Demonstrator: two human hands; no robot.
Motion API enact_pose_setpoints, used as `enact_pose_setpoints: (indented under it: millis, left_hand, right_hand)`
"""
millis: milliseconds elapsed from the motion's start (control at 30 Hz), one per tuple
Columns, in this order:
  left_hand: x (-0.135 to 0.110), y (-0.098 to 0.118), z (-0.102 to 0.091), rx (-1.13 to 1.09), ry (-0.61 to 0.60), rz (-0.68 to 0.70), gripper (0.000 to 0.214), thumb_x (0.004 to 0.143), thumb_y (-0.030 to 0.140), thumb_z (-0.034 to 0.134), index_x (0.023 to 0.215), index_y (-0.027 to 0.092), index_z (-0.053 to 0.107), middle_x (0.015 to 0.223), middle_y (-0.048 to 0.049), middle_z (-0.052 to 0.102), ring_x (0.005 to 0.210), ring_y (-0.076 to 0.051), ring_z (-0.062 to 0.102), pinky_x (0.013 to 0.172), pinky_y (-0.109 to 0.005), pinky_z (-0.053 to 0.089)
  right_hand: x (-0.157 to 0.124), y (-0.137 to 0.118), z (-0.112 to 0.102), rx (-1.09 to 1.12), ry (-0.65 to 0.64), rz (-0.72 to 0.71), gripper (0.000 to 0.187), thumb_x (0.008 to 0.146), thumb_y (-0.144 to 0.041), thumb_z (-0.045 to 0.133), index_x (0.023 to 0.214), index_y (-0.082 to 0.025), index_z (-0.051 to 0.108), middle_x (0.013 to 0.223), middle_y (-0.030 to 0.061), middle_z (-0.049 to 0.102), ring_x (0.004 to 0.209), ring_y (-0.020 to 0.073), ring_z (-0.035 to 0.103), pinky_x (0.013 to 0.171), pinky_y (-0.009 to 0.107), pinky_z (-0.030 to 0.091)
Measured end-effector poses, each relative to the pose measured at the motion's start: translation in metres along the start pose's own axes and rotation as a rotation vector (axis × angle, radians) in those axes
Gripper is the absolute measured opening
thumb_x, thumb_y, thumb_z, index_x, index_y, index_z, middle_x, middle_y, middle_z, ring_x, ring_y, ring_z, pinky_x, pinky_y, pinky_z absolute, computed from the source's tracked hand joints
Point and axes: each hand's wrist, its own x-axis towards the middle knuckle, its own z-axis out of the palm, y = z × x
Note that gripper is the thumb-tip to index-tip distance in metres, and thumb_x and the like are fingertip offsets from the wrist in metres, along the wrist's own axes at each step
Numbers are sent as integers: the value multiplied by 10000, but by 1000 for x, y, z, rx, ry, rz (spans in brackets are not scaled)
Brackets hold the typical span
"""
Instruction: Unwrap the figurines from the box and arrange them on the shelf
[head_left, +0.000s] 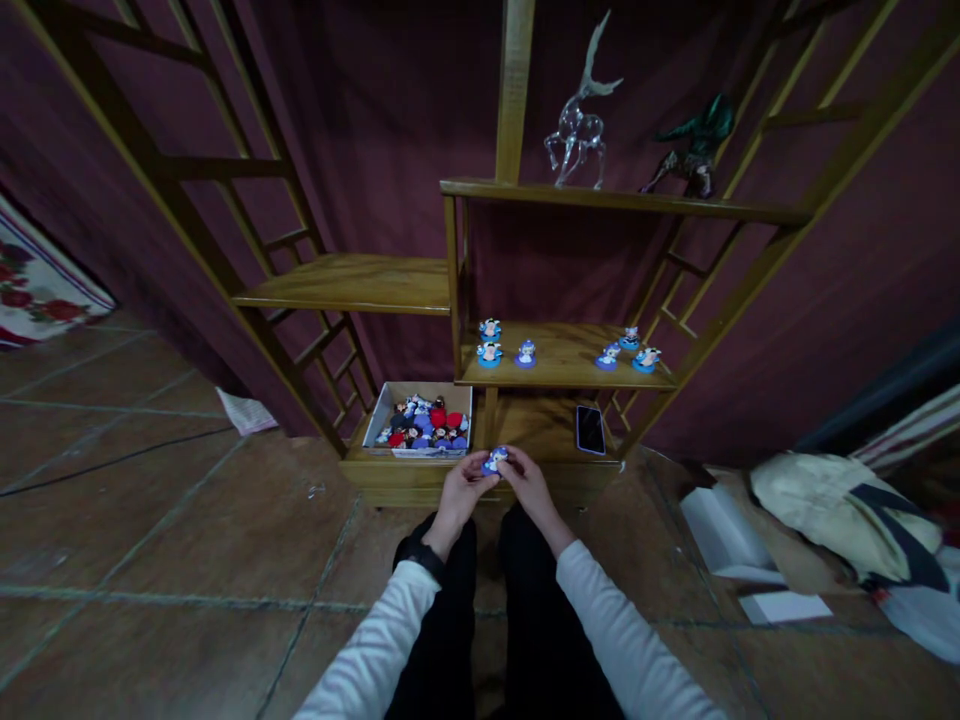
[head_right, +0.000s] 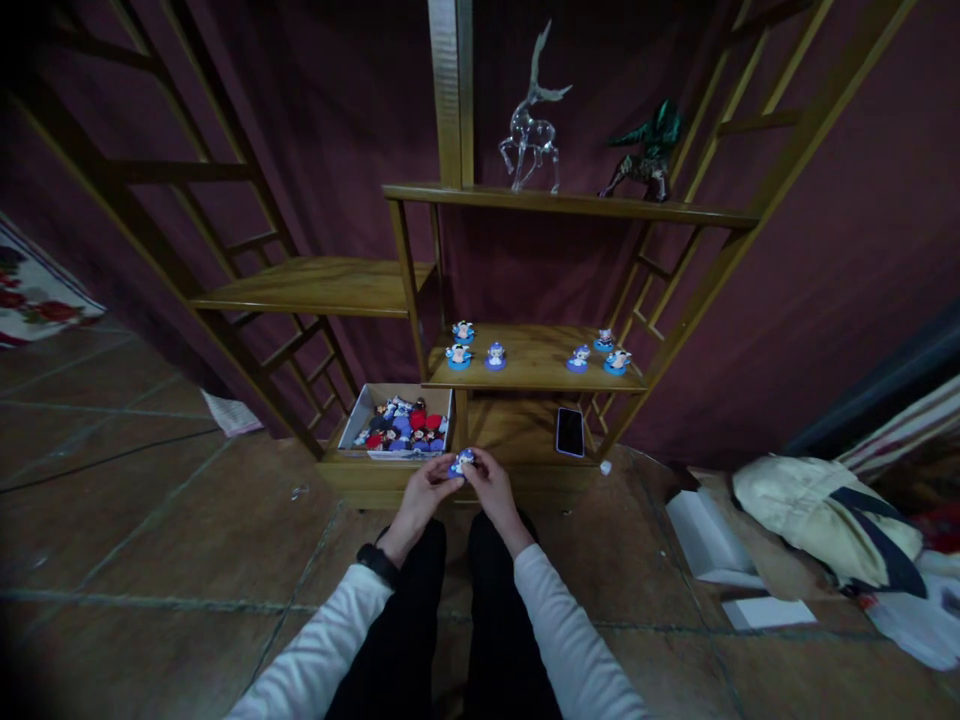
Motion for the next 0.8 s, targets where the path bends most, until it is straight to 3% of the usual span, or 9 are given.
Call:
enact_pose_setpoints:
  millis: [300,500,667,800]
  left_hand:
    - [-21,32,11,76,57,79,527,588,188,742,1092,159,594,912,-64,679,775,-155,633,752,-296,499]
    - [-30,58,12,96,55,64,462,567,185,761,1019,180,663,880,-49,695,701,-160,634,693,-282,504]
    - [-34,73,15,-65,65,21,452,522,142,783,964,157,687,789,-35,703,670,-154,628,702,-280,496]
    - [-35,75,15,-251,25,-44,423,550,113,773,961,156,680,832,-28,709,744,-133,633,763,-257,487]
  right_hand:
    - [-1,-52,-7,8,-95,-37,333,737,-366,625,1036,-218,628,976,36,666,879,178,617,808,310,492]
    - [-11,-74,-2,-38,-42,-78,322,763,-364,601,1050,-219,625,1009,39,663,911,185,614,839,321,488]
    - [-13,-86,2,-93,-25,-112,325,787,-361,576,1078,-221,616,1077,51,643,982,198,594,890,347,469]
    - [-6,-96,-2,-136,-101,-142,331,811,-362,550,1110,-234,609,1114,50,632,1010,199,585,901,353,460]
